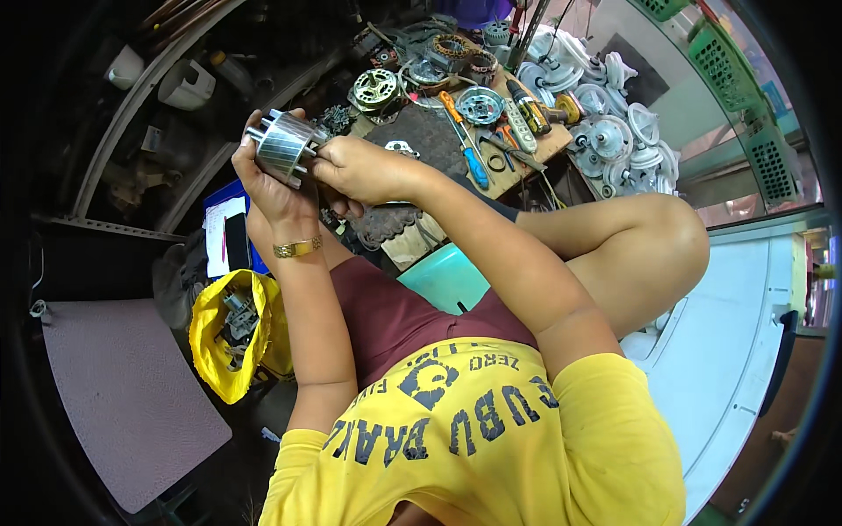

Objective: The person assembles a motor component by inserting a rotor into a housing, placing a metal plate on top, and tightening screws by hand and with a screwdriver.

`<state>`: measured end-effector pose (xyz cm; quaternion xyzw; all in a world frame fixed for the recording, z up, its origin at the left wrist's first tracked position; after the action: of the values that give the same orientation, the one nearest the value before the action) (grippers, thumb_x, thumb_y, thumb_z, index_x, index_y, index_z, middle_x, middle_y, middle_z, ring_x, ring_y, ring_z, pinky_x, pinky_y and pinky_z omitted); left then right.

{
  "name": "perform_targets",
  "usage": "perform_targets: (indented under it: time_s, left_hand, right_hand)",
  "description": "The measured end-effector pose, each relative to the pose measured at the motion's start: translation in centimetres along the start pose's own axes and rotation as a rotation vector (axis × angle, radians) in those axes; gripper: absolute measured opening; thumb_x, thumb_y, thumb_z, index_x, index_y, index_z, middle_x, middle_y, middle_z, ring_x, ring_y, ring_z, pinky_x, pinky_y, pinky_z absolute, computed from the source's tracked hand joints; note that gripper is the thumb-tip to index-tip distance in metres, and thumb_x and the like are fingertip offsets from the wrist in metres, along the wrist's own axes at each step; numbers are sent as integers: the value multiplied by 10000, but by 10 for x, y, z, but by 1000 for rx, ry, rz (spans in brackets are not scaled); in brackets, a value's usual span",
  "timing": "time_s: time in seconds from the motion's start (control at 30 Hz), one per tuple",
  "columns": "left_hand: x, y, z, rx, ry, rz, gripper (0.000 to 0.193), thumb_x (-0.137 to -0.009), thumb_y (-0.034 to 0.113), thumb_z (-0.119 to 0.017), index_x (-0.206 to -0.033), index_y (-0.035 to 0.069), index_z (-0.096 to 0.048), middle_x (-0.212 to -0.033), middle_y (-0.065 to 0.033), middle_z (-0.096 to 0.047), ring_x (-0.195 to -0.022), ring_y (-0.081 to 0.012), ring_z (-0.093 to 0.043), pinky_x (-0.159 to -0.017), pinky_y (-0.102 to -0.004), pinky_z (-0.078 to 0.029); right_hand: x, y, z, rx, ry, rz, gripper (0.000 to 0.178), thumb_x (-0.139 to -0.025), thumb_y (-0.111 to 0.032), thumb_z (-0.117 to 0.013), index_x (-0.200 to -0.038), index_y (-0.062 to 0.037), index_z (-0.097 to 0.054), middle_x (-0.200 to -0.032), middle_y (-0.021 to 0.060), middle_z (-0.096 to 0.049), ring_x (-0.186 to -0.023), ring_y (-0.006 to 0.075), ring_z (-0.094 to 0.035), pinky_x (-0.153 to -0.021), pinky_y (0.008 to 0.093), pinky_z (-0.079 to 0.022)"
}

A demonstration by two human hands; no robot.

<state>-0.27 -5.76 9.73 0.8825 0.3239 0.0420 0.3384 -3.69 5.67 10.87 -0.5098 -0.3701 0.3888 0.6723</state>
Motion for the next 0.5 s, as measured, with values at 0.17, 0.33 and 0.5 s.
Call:
perform_targets:
  time_s: [0.17,0.33,0.5]
  left_hand:
    - [9,11,-11,23,-55,5,466,-926,448,-611,-1218,91,-554,-1046,-247,-675,-961,-331,-676,-855,-419,-561]
    - [33,3,0,-20,-94,74,494,-950,399,-588,-1314,113,-416,-1013,-234,-653,-899,-301,-687,-788,-397,-593]
    - [68,-20,16,298,-289,327,663,-917,521,-565,-1410,121,-376,-998,-216,-612,-888,-303,-633,-881,-451,-526]
  right_hand:
    - [11,-7,-10,-50,37,19,309,-992,-175,-410,-938,69,-591,-633,97,-630,-483,167,-616,-457,302,-524]
    - [29,18,-33,246,298,92,267,-950,-133,-413,-846,35,-593,-641,90,-641,-468,166,-608,-472,314,-516]
    - [64,31,-81,-765,-111,-105,282,-1033,-266,-382,-904,-37,-481,-602,109,-587,-442,217,-595,-443,338,-488]
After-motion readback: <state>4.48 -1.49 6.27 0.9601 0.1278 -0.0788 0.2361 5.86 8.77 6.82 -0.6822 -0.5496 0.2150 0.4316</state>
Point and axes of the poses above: each hand's wrist, its own x-axis away from the middle knuckle, its own z-axis out of the back of the hand, y = z × x, the point moved 5 cm from there along -x, towards the middle knuckle
